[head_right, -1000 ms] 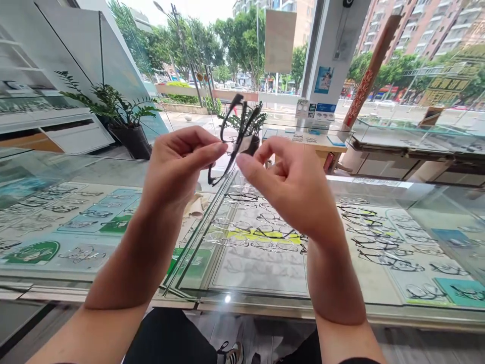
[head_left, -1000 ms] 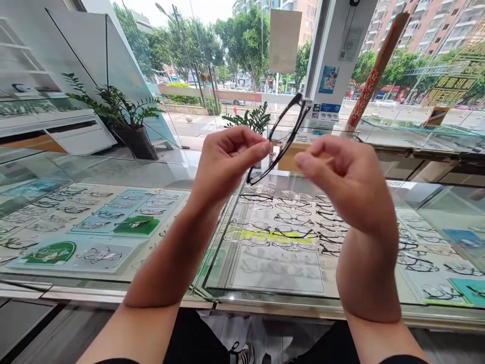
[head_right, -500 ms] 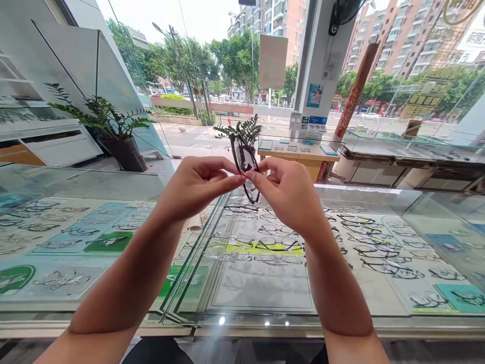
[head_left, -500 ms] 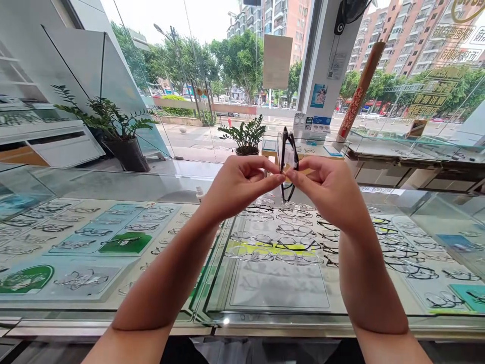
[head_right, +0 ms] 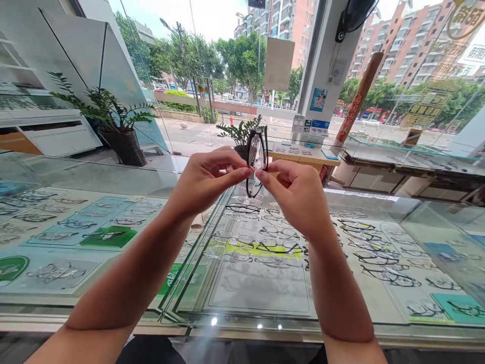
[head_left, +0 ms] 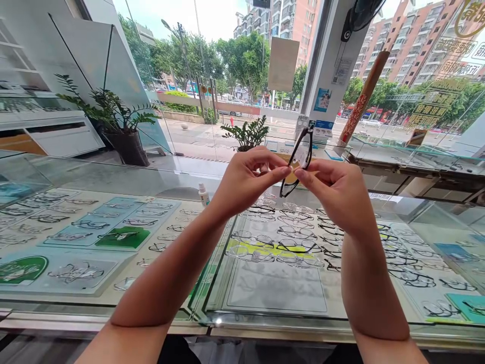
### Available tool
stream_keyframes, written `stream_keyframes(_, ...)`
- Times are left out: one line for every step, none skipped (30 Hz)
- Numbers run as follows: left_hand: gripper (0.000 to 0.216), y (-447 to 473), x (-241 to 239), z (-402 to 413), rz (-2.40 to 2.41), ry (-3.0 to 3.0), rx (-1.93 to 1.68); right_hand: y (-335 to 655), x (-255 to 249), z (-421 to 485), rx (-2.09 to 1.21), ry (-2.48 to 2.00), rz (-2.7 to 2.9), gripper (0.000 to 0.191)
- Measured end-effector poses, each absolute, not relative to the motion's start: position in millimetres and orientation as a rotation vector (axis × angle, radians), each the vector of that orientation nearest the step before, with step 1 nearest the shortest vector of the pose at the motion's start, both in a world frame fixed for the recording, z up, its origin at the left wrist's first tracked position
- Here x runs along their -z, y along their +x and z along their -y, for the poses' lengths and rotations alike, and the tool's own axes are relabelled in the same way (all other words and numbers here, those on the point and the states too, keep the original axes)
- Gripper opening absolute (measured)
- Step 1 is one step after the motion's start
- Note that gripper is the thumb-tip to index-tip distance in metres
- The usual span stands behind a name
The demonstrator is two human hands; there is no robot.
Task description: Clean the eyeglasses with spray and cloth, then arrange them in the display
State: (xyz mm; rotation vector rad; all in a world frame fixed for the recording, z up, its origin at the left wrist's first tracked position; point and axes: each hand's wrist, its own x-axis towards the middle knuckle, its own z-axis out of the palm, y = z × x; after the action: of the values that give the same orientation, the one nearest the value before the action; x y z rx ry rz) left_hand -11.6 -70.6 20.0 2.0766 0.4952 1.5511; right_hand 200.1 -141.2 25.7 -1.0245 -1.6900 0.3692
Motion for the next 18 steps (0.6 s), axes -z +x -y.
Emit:
stream_keyframes(0.032,-12,-20,70,-0.483,2.079,-1.552,200,-26,142,-0.369,-1.02,1.697,0.055)
stream_keyframes(0.031,-12,-20,70,-0.467,2.082,-1.544,200,-26,142,-0.371,-1.016,1.701,0.056)
stream_keyframes(0.031,-12,-20,70,-0.448,2.084,-1.531,200,-26,143,-0.374,-1.01,1.702,0.056)
stream_keyframes(0.031,-12,-20,71,-0.428,2.087,-1.515,200,-27,143,-0.376,-1.004,1.7,0.056)
stream_keyframes(0.031,-12,-20,71,-0.411,2.086,-1.501,201,-27,143,-0.375,-0.997,1.695,0.055)
stream_keyframes(0.031,-12,-20,71,-0.397,2.082,-1.49,201,-26,143,-0.371,-0.994,1.692,0.054)
stream_keyframes(0.031,-12,-19,71,-0.384,2.07,-1.48,201,-26,143,-0.364,-0.992,1.69,0.053)
stream_keyframes(0.032,-11,-19,71,-0.369,2.053,-1.465,202,-26,142,-0.356,-0.99,1.691,0.052)
stream_keyframes(0.034,-11,-18,71,-0.355,2.031,-1.447,202,-26,141,-0.346,-0.988,1.691,0.051)
stream_keyframes(0.036,-11,-18,70,-0.341,2.009,-1.428,203,-26,141,-0.333,-0.983,1.69,0.05)
stream_keyframes(0.039,-10,-17,69,-0.327,1.987,-1.412,203,-25,140,-0.318,-0.978,1.684,0.048)
stream_keyframes(0.042,-10,-16,68,-0.316,1.967,-1.403,203,-25,140,-0.304,-0.974,1.674,0.046)
stream_keyframes(0.044,-10,-16,67,-0.306,1.948,-1.4,203,-25,140,-0.287,-0.973,1.659,0.044)
stream_keyframes(0.046,-10,-16,66,-0.3,1.929,-1.403,204,-25,141,-0.271,-0.979,1.641,0.043)
stream_keyframes(0.048,-11,-16,64,-0.298,1.909,-1.414,204,-25,141,-0.254,-0.991,1.62,0.041)
stream_keyframes(0.049,-11,-16,63,-0.303,1.886,-1.428,204,-26,142,-0.237,-1.008,1.598,0.039)
stream_keyframes(0.049,-12,-16,61,-0.316,1.861,-1.448,205,-26,142,-0.222,-1.027,1.575,0.038)
stream_keyframes(0.05,-12,-16,60,-0.334,1.833,-1.475,205,-26,142,-0.208,-1.048,1.553,0.037)
